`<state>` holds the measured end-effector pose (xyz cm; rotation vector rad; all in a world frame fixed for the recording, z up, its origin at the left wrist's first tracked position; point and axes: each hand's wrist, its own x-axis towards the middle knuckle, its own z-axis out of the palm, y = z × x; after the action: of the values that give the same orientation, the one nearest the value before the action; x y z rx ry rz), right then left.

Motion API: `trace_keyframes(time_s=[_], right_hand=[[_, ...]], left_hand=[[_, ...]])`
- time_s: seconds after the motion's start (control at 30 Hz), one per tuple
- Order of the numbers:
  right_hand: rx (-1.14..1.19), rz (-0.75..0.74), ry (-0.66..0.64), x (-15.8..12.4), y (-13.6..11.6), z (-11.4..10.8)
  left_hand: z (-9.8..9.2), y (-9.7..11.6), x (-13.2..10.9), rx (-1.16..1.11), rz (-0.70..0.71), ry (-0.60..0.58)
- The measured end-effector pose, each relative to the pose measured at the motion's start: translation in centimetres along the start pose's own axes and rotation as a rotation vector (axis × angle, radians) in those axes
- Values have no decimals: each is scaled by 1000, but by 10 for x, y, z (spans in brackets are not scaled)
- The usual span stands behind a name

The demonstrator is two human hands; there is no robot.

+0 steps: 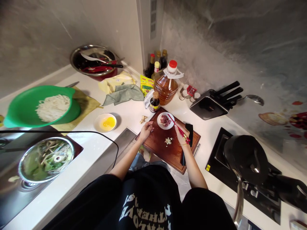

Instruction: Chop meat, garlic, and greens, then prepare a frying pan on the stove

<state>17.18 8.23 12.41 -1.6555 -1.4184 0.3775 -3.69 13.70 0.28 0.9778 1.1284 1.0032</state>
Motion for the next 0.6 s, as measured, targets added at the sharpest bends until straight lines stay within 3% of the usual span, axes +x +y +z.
trace_keyframes(time_s=[0.1,0.4,0.6], right_hand=[[-21,-72,4,-1,6,12],[-177,-117,-165,13,33,51],[-209,-186,-61,10,35,51]], left_hand=[[-1,0,-1,4,-6,9],[-1,-2,0,9,6,7],[27,20,20,190,-191,-78]])
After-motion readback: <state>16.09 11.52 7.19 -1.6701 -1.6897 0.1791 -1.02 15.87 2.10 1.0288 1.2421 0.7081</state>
